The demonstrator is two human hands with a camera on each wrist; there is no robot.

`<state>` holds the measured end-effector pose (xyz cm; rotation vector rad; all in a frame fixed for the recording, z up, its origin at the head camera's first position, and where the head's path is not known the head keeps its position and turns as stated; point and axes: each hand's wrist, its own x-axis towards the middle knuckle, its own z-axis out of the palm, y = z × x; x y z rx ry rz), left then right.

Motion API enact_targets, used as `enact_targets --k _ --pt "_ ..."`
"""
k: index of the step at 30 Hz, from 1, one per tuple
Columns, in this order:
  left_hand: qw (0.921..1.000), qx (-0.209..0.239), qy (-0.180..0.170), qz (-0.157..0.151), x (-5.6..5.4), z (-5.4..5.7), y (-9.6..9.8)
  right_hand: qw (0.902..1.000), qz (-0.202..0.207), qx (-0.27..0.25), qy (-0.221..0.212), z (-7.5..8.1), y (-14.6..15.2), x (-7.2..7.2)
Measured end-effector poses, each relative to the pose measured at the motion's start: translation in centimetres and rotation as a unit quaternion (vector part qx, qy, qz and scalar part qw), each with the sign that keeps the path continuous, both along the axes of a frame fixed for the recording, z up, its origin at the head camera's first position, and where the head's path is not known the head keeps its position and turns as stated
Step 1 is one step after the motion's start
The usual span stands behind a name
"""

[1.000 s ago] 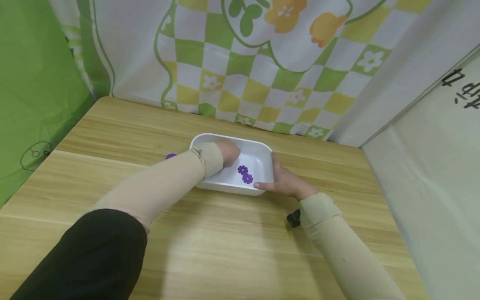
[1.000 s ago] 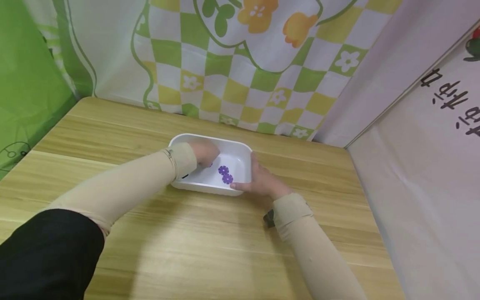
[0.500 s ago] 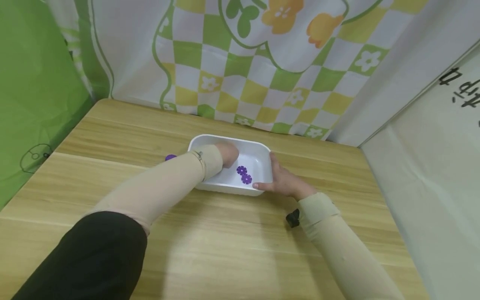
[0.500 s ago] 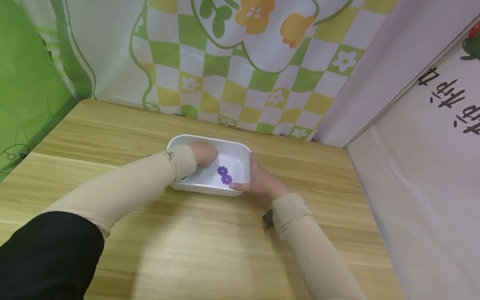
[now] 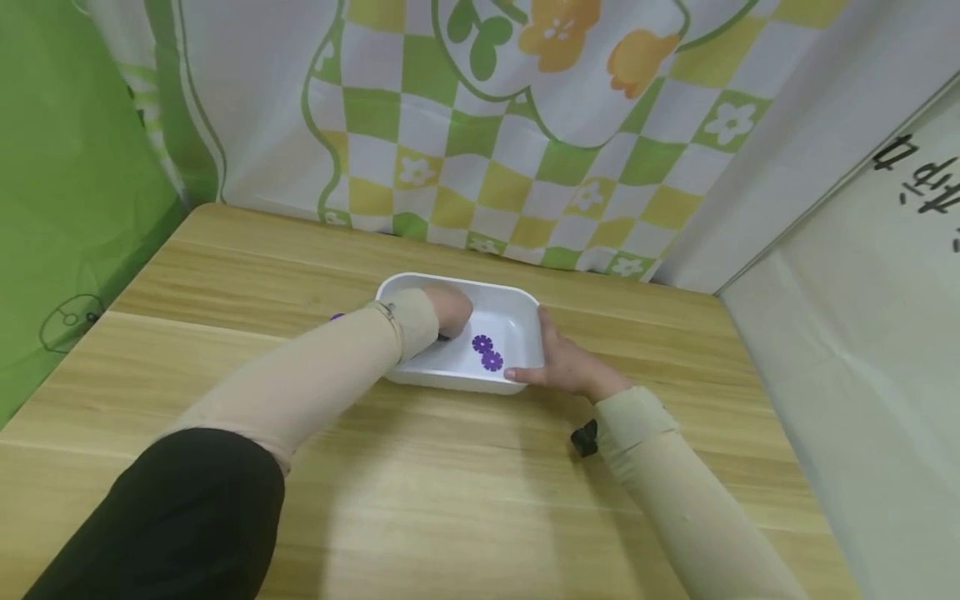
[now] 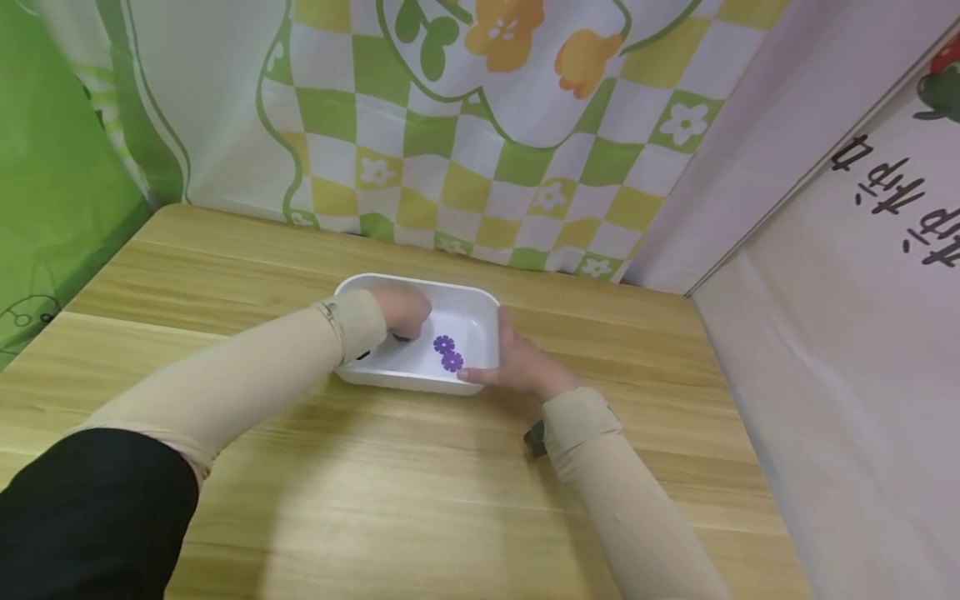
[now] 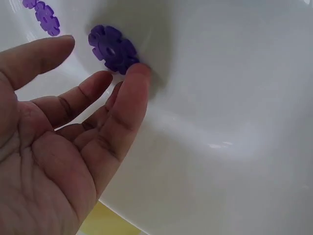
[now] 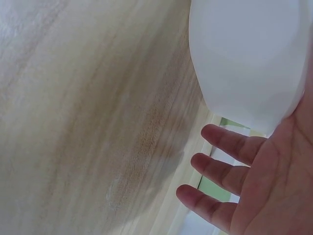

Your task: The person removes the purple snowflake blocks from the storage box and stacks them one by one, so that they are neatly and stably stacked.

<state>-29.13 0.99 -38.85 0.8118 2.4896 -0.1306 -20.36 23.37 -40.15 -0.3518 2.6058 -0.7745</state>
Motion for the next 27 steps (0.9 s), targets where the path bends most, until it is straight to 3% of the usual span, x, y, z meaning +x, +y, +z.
enact_targets --k 4,10,18,23,27 --pt "0.9998 -0.008 -0.017 0.002 0.5 1.0 -0.1 1.0 -0.002 0.007 0.001 0.1 0.1 0.2" --pt "0.9993 -0.03 -0.004 -0.022 1.2 1.8 -0.4 0.9999 0.002 -0.004 0.011 0.0 0.1 0.3" --pt "0.9997 -0.012 -0.02 -0.003 1.9 2.9 -1.2 0.9994 0.018 -0.012 0.027 -0.2 0.1 -0.1" --pt "0.9983 -0.028 0.007 -0.052 2.6 3.1 -1.2 0.9996 0.014 -0.013 0.021 -0.1 0.1 -0.1" --pt "0.9979 -0.036 0.011 -0.053 2.6 2.9 -0.9 0.9997 0.011 -0.015 0.016 -0.1 0.1 0.0"
